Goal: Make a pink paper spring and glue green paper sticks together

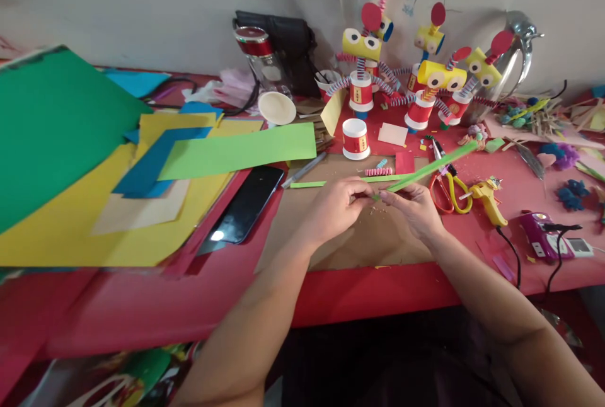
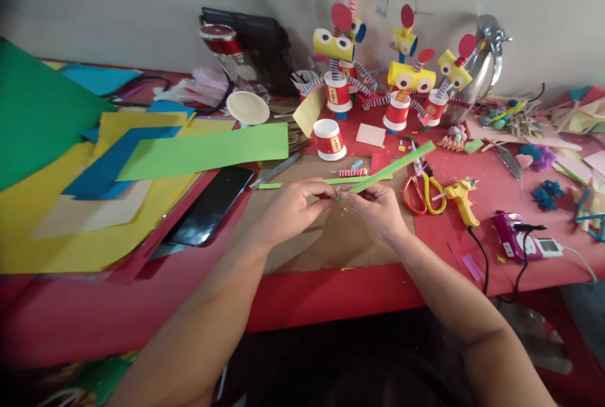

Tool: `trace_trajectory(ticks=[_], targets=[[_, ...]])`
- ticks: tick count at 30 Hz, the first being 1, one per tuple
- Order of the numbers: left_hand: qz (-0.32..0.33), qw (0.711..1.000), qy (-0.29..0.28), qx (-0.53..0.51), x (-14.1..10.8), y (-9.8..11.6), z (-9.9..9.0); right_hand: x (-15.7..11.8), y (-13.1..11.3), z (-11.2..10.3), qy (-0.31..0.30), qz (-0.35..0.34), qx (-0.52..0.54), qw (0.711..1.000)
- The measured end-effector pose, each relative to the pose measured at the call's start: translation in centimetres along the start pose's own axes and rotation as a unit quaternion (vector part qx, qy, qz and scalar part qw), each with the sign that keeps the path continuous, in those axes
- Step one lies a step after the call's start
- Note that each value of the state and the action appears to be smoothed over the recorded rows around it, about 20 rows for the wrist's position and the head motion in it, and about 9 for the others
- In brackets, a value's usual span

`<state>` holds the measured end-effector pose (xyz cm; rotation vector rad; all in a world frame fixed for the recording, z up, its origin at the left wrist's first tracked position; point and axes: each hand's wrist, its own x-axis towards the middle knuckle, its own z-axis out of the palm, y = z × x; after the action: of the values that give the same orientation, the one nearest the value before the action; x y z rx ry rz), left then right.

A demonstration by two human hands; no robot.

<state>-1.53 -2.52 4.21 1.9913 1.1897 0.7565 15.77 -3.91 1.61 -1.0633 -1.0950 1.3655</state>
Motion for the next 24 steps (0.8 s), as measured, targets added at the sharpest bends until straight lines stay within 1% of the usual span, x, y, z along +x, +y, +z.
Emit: trace_trajectory(ticks=[4,11,16,19,21,24], targets=[[0.006,1.0,-0.006,0.026,-0.02,-0.01,-0.06,0.29,-0.54,-0.59,0.015,-0.016,-0.02,1.0],[0.008,1.0,0.023,0.01,-0.16,0.48,0.6,0.15,-0.76,-0.21,-0.007,-0.018,-0.001,1.0],[0.004,0.999,0.026,0.028,-0.07,0.12,0.24,0.42,-0.94,-0.91,0.034,-0.008,-0.051,0.998],[-0.002,0.999,0.026,0.027,0.0,-0.03,0.22,0.51,-0.9,-1.15,0.058,-0.014,-0.056,0.997],[-0.002,1.0,0.029,0.01,-0.01,0.06,0.47,0.45,-0.8,-1.03,0.063,-0.02,-0.051,0.997],[0.002,0.999,0.035,-0.02,-0.07,0.21,0.81,0.31,-0.74,-0.78,0.052,-0.026,-0.041,0.997]])
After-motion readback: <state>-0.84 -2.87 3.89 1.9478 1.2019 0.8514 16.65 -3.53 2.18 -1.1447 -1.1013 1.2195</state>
